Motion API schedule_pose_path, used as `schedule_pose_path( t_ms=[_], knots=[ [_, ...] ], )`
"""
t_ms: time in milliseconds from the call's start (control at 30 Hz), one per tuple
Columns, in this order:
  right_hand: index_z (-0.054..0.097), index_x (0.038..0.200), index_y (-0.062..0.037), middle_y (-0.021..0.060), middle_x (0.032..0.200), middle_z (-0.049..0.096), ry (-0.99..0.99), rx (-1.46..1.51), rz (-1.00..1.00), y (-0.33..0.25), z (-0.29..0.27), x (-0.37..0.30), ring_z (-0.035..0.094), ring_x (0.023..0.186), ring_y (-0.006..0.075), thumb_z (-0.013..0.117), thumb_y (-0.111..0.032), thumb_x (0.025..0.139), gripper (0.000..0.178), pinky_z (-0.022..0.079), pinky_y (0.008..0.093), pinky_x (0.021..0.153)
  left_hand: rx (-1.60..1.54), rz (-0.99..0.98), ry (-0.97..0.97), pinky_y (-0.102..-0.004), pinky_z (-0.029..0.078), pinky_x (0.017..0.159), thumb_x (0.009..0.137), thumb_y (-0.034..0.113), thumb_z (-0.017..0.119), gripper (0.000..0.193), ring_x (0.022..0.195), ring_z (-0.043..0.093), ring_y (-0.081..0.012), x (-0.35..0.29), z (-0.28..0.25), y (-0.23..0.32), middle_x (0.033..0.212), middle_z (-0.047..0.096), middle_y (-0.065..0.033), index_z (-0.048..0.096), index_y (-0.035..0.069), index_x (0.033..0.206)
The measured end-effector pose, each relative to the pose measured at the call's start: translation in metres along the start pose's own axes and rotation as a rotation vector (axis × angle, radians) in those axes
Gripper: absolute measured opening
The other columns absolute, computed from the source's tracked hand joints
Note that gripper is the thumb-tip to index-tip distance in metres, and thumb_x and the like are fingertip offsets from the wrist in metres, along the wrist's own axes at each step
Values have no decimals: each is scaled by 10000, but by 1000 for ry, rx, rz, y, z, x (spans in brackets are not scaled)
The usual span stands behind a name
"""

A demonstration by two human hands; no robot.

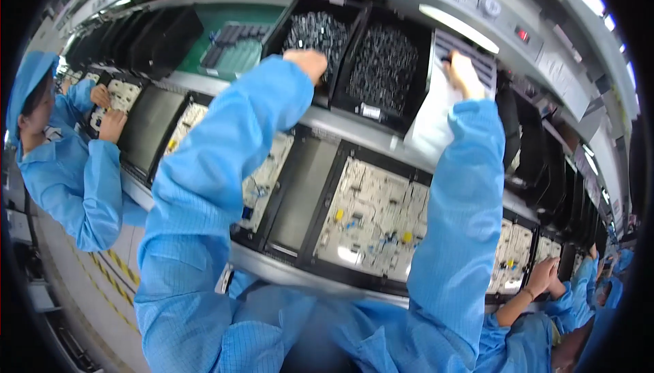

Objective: Manual placement of small electronic components onto printed circuit boards on an assembly line.

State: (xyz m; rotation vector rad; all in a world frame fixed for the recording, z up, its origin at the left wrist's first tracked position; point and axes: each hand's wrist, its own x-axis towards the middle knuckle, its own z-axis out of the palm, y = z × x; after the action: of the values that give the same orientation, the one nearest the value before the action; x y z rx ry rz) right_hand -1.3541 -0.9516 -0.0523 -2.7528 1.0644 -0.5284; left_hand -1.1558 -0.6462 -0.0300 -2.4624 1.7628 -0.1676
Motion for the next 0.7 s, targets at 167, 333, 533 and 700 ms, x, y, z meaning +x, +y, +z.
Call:
schedule_pose_path(
  t_ms=[167,333,533,700],
  knots=[
    [518,1000,-33,238,806,603,359,-113,-176,23,27,4,590,710,398,552,-225,837,254,473,466,649,189,49,37,-399,496,708,720,66,547,140,834,624,-297,10,-12,19,862,646,-128,661,95,795],
    [474,997,-36,244,786,599,649,79,67,-13,20,-28,585,747,400,470,-294,887,280,480,445,634,84,55,96,-396,488,703,738,162,566,110,773,612,-308,-2,1,10,771,626,-150,650,102,778],
    [473,927,46,219,827,619,830,650,235,23,11,-13,630,740,317,468,-200,881,251,513,340,637,-39,33,32,-394,483,735,773,281,593,197,866,581,-297,4,19,4,911,571,-119,649,129,885],
    [504,891,34,143,774,593,644,1526,243,-16,-72,-63,622,771,262,524,-165,857,203,509,335,626,-160,30,56,-395,488,707,775,303,607,210,782,606,-301,6,25,-4,800,640,-116,647,104,830]
  ],
)
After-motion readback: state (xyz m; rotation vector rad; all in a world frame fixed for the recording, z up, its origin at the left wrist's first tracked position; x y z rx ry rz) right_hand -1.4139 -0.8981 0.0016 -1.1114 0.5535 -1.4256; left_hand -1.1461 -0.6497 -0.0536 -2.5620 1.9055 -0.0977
